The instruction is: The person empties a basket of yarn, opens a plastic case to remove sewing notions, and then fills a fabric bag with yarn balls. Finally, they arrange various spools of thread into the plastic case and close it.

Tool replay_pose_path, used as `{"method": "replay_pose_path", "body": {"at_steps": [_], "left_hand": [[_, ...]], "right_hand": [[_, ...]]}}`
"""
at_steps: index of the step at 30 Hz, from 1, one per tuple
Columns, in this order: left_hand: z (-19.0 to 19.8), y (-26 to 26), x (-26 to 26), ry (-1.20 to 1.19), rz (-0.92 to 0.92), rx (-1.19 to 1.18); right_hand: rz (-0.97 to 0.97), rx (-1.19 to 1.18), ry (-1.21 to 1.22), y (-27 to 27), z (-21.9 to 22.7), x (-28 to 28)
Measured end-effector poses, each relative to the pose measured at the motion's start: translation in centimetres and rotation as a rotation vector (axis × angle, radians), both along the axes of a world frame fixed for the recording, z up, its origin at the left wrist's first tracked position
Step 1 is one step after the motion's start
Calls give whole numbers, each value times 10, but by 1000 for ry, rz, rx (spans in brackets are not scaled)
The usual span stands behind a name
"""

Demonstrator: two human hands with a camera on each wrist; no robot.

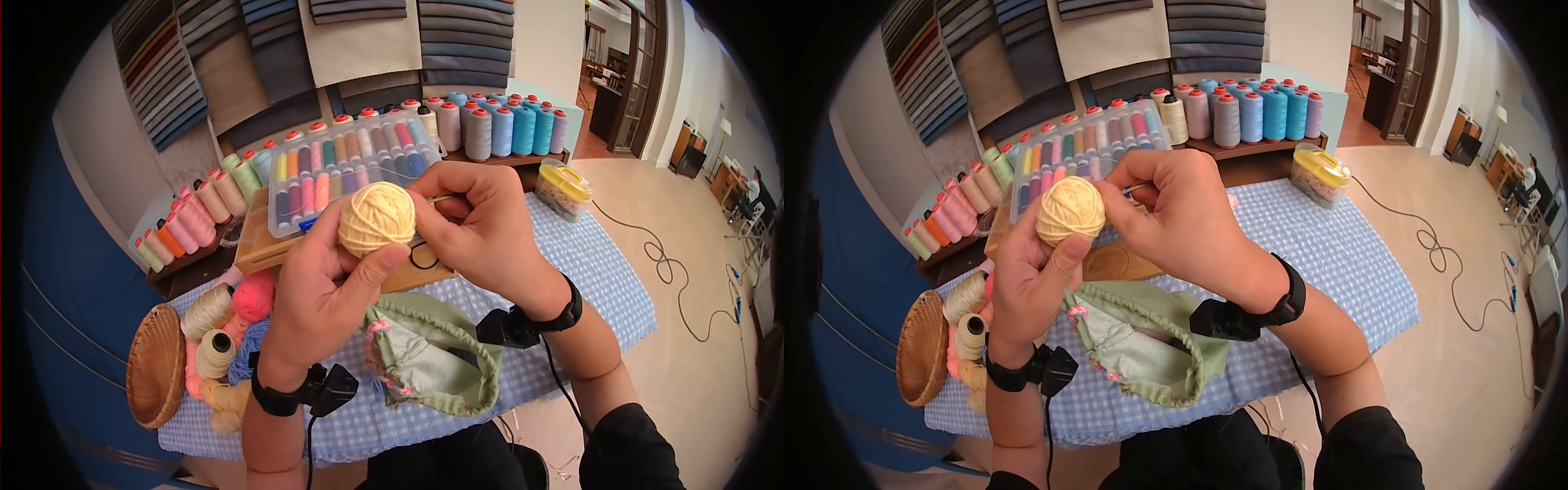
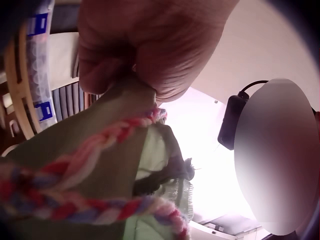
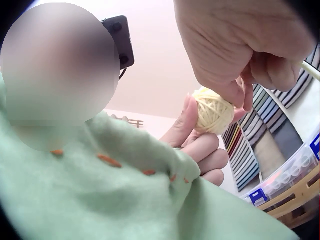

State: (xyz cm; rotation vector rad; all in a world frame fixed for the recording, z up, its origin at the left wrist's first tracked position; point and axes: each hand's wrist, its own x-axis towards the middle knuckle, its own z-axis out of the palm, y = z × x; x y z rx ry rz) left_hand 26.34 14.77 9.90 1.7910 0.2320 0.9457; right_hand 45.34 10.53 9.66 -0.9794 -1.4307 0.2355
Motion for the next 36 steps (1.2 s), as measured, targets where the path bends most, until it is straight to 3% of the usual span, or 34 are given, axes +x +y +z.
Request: {"method": "replay_pose_path", "body": {"at_steps": [4, 6, 10, 15, 17, 19, 21, 25, 28, 33, 36], "left_hand": [[-2, 1, 2, -39, 8, 11], [-6, 6, 1, -138, -56, -27], [-8, 17, 1, -186, -120, 4], [1, 10, 2, -162, 117, -32], [5, 14, -3, -108, 127, -43], [2, 10, -6, -51, 133, -76], [8, 8, -4, -14, 67, -56], [3, 13, -4, 79, 2, -67], [10, 7, -10, 139, -119, -104], [4, 3, -13, 209, -338, -78], [5, 17, -20, 346, -354, 63]], "right_hand": [[13, -52, -13, -4, 5, 0], [46, -126, -253, -7, 5, -2], [-24, -31, -326, -10, -1, -17], [98, -196, -277, -28, 19, -7], [165, -257, -347, -39, 29, 1], [261, -256, -250, -49, 32, 4], [217, -130, -438, -58, 42, 9], [280, -45, -454, -63, 53, 23], [366, 9, -214, -52, 45, 30], [340, 37, -148, -29, 30, 22], [429, -45, -100, -21, 28, 17]]}}
